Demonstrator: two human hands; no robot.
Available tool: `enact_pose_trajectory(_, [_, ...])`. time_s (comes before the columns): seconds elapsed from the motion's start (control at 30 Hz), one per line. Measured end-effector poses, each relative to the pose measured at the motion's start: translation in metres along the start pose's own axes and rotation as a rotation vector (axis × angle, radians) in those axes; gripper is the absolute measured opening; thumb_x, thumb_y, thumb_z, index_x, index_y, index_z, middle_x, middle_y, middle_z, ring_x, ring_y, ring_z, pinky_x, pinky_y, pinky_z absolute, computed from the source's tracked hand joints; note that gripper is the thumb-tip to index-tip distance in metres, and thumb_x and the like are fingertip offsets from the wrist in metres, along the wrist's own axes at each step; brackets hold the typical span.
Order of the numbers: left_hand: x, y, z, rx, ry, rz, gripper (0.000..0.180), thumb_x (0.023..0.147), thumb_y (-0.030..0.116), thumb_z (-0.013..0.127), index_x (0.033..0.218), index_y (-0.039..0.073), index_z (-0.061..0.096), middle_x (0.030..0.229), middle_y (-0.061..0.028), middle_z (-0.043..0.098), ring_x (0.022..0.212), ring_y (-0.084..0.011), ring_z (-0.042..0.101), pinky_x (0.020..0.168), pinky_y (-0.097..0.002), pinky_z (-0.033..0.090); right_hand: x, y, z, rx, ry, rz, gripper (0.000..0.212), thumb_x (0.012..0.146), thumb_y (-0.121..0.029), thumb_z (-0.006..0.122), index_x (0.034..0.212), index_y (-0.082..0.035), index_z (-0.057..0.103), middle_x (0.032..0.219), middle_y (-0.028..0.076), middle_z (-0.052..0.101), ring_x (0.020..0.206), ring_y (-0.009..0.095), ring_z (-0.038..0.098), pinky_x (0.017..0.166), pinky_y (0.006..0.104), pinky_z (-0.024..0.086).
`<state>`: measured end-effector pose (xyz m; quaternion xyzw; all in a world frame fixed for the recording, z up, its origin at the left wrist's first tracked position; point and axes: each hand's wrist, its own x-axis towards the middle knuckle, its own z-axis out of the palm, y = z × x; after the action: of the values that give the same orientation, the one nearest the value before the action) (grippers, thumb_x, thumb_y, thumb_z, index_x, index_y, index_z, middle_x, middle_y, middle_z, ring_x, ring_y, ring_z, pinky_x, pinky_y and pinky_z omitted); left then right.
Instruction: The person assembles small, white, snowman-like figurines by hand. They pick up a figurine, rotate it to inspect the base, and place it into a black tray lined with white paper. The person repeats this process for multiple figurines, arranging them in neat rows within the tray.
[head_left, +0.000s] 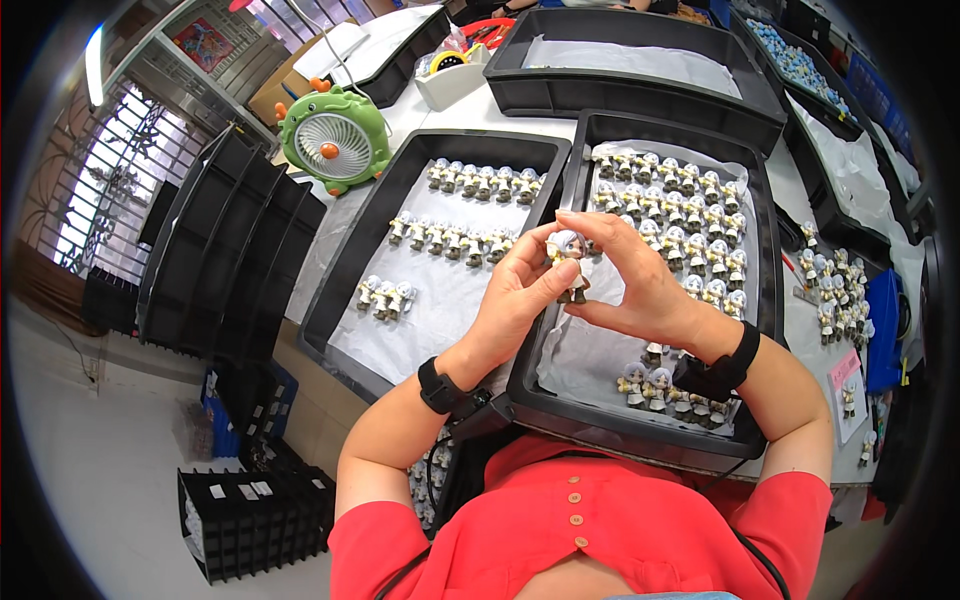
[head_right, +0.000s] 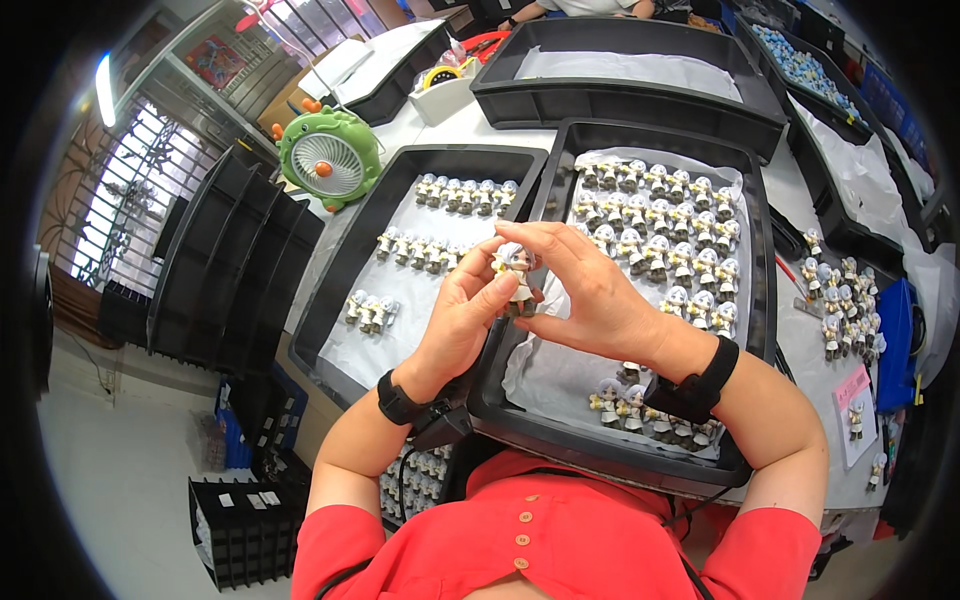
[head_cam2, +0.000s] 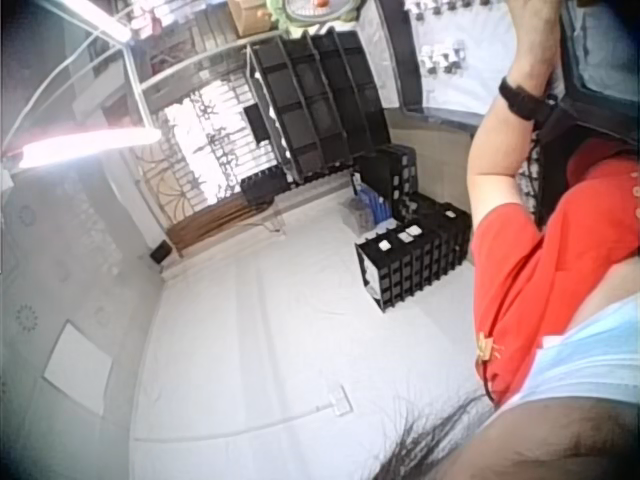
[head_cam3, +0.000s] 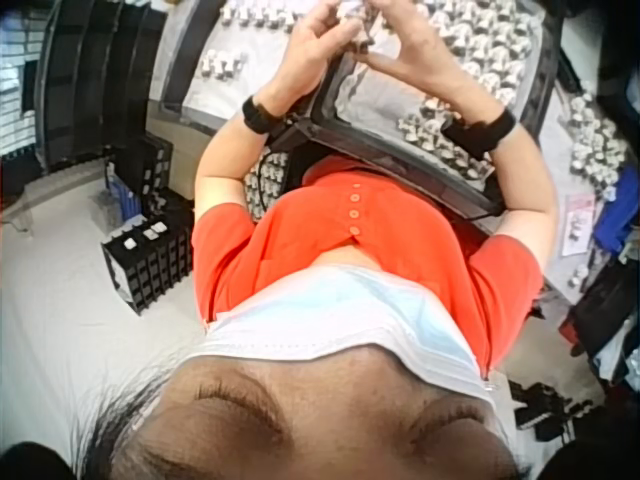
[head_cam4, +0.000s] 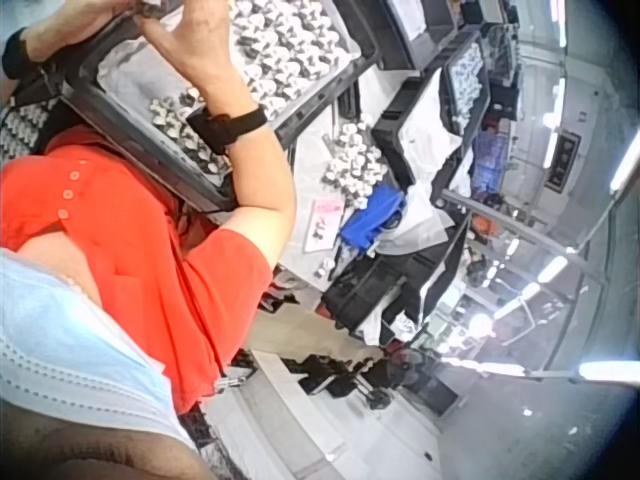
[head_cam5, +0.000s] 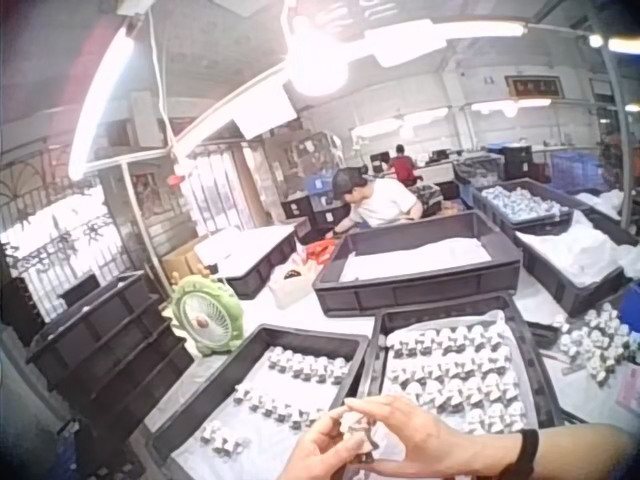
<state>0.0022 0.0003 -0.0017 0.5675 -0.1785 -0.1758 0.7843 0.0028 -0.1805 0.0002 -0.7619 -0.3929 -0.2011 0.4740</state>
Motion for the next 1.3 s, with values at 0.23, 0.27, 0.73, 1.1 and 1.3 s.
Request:
enact_pose_trajectory(0.23, [0.0002, -0.0021, 0.0006, 0.001, 0.015, -0.019, 0.051, 0.091, 0.023, 0.060, 0.132, 0.002, 0.038, 0.111, -0.0058, 0.054, 0.093, -0.0122, 0.058, 0.081, -0.0274, 0.048, -0.0008, 0.0009, -0.0003, 0.001, -0.015, 0.015, 0.077, 0.061, -0.005, 0.075, 0.131, -0.008, 0.043, 0.119, 0.015, 0.051, 0.109, 0.031, 0.051, 0.093, 0.0379, 0.044])
enact_pose_trajectory(0.27, [0.0003, -0.0025, 0.0006, 0.003, 0.017, -0.020, 0.052, 0.091, 0.024, 0.060, 0.132, 0.002, 0.038, 0.111, -0.0058, 0.054, 0.093, -0.0123, 0.058, 0.081, -0.0274, 0.048, -0.0011, 0.0015, -0.0002, -0.002, -0.017, 0.013, 0.076, 0.061, -0.005, 0.075, 0.130, -0.008, 0.043, 0.119, 0.015, 0.051, 0.110, 0.031, 0.051, 0.093, 0.0380, 0.044])
enact_pose_trajectory(0.73, [0.0023, -0.0063, -0.0026, 0.009, 0.014, -0.052, 0.049, 0.092, 0.024, 0.056, 0.133, 0.005, 0.037, 0.115, -0.0089, 0.056, 0.094, -0.0169, 0.061, 0.081, -0.0310, 0.051, -0.0016, 0.0022, 0.0008, 0.001, -0.026, 0.046, 0.075, 0.063, -0.006, 0.075, 0.131, -0.008, 0.042, 0.119, 0.015, 0.051, 0.108, 0.031, 0.052, 0.089, 0.0366, 0.047])
enact_pose_trajectory(1.1, [0.0026, -0.0077, -0.0034, 0.023, 0.017, -0.052, 0.051, 0.092, 0.025, 0.056, 0.135, 0.006, 0.036, 0.116, -0.0097, 0.056, 0.094, -0.0168, 0.061, 0.082, -0.0311, 0.051, -0.0011, 0.0013, 0.0001, 0.002, -0.024, 0.039, 0.075, 0.064, -0.005, 0.074, 0.131, -0.008, 0.042, 0.120, 0.015, 0.051, 0.107, 0.030, 0.052, 0.088, 0.0359, 0.047])
enact_pose_trajectory(1.3, [0.0021, -0.0059, -0.0012, 0.023, 0.019, -0.052, 0.052, 0.092, 0.025, 0.056, 0.135, 0.005, 0.035, 0.116, -0.0101, 0.056, 0.095, -0.0163, 0.061, 0.082, -0.0308, 0.051, -0.0019, 0.0022, 0.0012, 0.023, -0.019, 0.049, 0.075, 0.064, -0.004, 0.075, 0.131, -0.009, 0.042, 0.119, 0.014, 0.051, 0.104, 0.028, 0.053, 0.085, 0.0344, 0.048])
